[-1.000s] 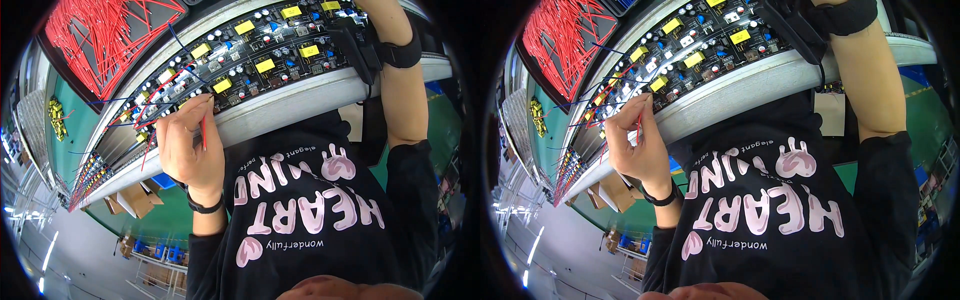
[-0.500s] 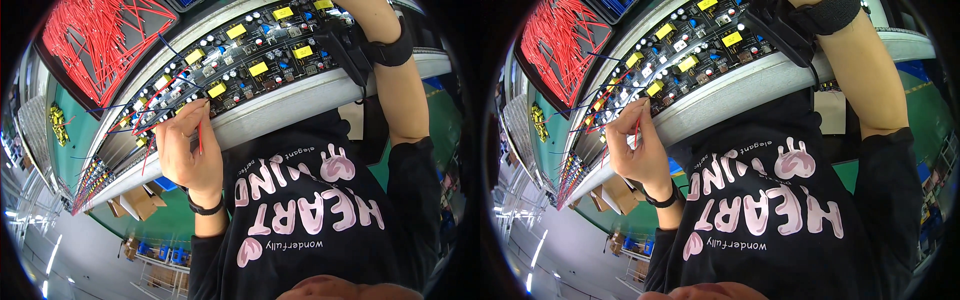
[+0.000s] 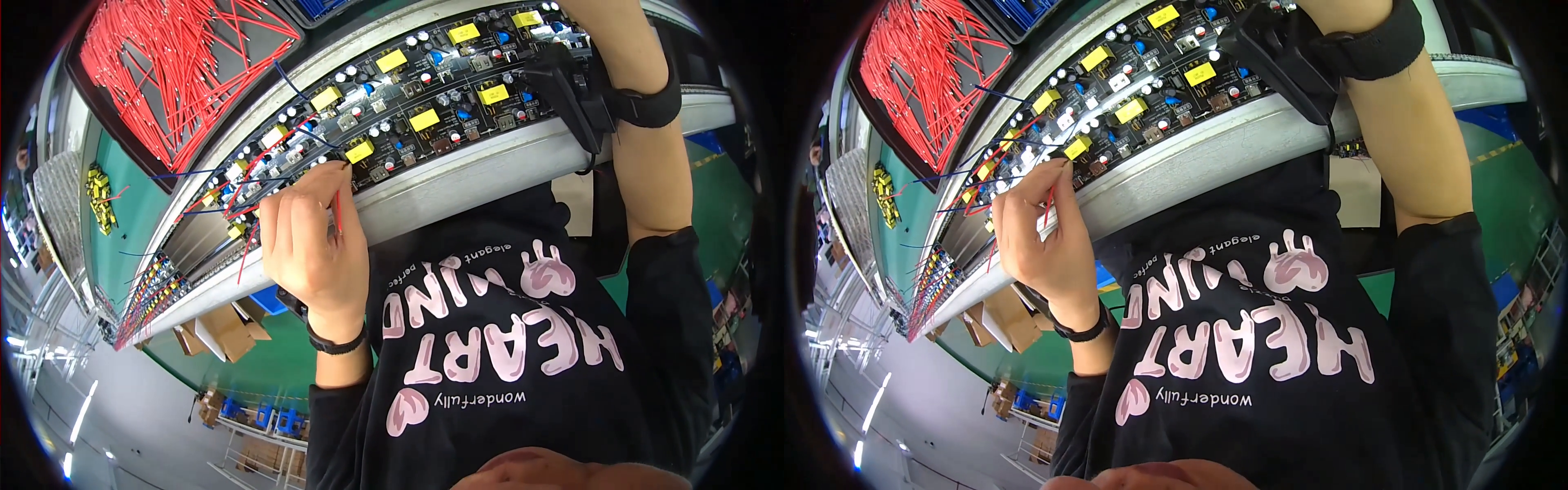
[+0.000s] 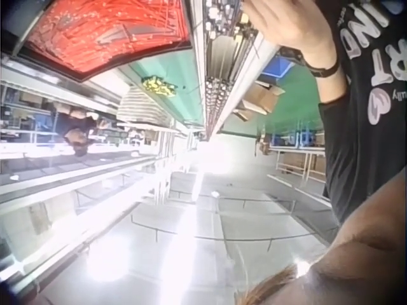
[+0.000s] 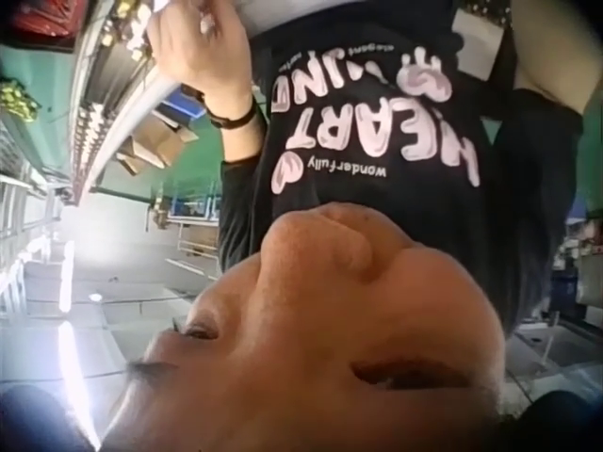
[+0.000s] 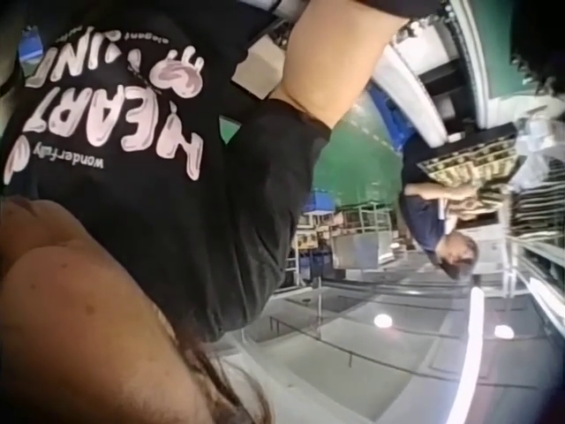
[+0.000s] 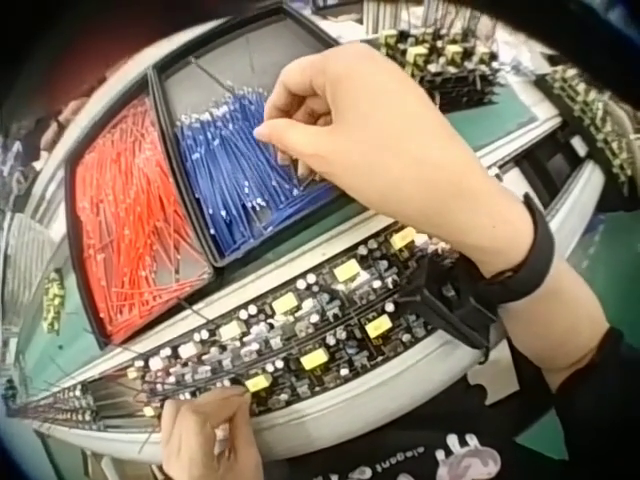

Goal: The person places circuit boards into a bin, moves the bin aside, and retrieves a circuit board from a blue crate. They then insert red and blue wires into the circuit board by hand while it sits on a rail.

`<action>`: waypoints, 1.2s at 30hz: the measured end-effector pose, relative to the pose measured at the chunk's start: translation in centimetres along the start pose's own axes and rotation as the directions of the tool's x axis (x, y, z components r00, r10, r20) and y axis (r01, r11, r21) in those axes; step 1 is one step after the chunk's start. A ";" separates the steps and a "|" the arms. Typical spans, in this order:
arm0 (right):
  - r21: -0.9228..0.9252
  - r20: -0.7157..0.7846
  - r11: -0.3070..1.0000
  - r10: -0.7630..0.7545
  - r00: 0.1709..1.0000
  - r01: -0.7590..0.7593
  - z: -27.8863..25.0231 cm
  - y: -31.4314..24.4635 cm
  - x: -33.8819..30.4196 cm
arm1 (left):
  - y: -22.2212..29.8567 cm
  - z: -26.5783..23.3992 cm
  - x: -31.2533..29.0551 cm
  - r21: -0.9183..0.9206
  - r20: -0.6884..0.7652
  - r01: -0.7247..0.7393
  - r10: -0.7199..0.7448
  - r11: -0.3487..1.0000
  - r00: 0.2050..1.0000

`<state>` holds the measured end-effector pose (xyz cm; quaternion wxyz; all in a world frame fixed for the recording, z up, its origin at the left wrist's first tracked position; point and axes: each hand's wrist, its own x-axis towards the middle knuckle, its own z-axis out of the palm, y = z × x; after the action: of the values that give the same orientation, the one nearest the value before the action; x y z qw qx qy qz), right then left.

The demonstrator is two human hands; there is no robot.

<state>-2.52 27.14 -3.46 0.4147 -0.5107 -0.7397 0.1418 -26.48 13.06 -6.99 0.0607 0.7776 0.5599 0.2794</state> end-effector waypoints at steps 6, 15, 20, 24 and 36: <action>0.170 -0.016 0.984 -0.052 0.999 0.054 -1.5 0.0 0.2 | 0.6 -1.4 0.6 -0.030 -0.002 0.017 -0.017 0.999 1.000; 0.317 0.225 0.946 -0.004 0.974 -0.069 -4.7 -2.3 0.5 | -0.3 -7.8 4.7 -0.135 -0.074 0.112 -0.123 0.985 0.990; 0.277 0.409 0.957 -0.035 0.912 -0.088 -4.7 -2.5 0.4 | -4.7 -8.2 11.5 0.068 0.184 -0.057 0.044 0.996 0.982; 0.322 0.470 0.922 0.042 0.882 -0.216 -5.4 -1.9 0.2 | -7.5 -6.1 14.8 0.040 0.432 -0.164 0.131 0.986 0.892; 0.371 0.282 0.916 -0.267 0.922 0.152 0.6 1.1 -3.3 | -8.2 -6.4 14.6 0.057 0.323 0.078 -0.093 0.995 0.942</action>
<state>-1.81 24.86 -6.04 0.3818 -0.3166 -0.8131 0.3047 -33.39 27.89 0.39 0.1474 0.7891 0.5814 0.1326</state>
